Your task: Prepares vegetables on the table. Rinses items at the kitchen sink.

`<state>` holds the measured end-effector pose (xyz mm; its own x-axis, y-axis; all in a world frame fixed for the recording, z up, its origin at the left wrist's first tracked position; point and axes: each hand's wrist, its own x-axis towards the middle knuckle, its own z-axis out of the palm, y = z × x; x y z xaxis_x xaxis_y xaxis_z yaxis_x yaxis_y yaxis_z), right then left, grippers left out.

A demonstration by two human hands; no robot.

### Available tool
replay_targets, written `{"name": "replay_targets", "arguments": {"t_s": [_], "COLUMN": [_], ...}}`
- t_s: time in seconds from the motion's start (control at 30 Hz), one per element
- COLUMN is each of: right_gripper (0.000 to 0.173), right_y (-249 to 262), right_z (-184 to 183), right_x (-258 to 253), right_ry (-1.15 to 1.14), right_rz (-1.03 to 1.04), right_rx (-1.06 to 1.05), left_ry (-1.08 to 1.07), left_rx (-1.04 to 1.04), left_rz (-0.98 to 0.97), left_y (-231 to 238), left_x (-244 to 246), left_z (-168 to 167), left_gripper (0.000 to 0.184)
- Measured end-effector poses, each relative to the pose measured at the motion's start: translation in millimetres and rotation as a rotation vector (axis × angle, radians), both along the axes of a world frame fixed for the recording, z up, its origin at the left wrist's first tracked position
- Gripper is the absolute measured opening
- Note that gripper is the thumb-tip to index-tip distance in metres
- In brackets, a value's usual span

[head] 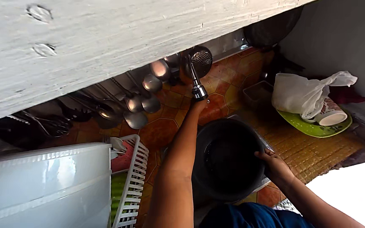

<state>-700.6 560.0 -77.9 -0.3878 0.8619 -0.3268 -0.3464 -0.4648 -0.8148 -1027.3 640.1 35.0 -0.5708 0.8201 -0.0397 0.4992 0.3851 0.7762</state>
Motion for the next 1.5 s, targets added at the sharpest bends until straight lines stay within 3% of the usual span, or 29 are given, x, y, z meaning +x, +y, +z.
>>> {"name": "replay_targets", "arguments": {"t_s": [0.1, 0.13, 0.23, 0.4, 0.63, 0.8, 0.9, 1.03, 1.1, 1.27, 1.5], "right_gripper": [0.007, 0.007, 0.008, 0.008, 0.008, 0.007, 0.005, 0.009, 0.009, 0.026, 0.025], "right_y": [4, 5, 7, 4, -1, 3, 7, 7, 2, -6, -4], "right_z": [0, -2, -9, -16, -6, 8, 26, 50, 59, 60, 50], "right_x": [-13, -18, -32, -47, -38, -13, 1, 9, 7, -5, 9], "right_ry": [0.015, 0.018, 0.033, 0.027, -0.047, -0.135, -0.258, -0.400, -0.570, -0.958, -0.968], "right_rz": [0.025, 0.025, 0.035, 0.068, 0.028, -0.011, 0.005, 0.005, -0.020, -0.244, -0.184], "right_rx": [-0.023, -0.033, -0.075, -0.113, -0.162, -0.037, 0.124, 0.409, 0.652, 1.441, 1.957], "left_ry": [-0.409, -0.556, -0.740, -0.582, -0.431, -0.357, -0.183, -0.169, -0.140, 0.066, 0.194], "left_rx": [0.063, 0.090, 0.126, 0.050, -0.121, -0.093, -0.074, 0.043, 0.056, -0.050, -0.003], "left_rz": [0.041, 0.046, 0.145, 0.168, 0.172, 0.169, 0.109, -0.024, -0.091, -0.144, -0.133], "left_y": [-14, -24, -30, -26, -32, -31, -24, -24, -24, -23, -13], "left_x": [-10, -11, -18, -24, -13, -15, -23, -21, -21, -32, -19], "left_z": [-13, -13, -31, -35, -13, -20, -23, -4, 2, 7, 18], "left_gripper": [0.025, 0.030, 0.030, 0.023, 0.032, 0.034, 0.037, 0.023, 0.016, 0.020, 0.036]}}
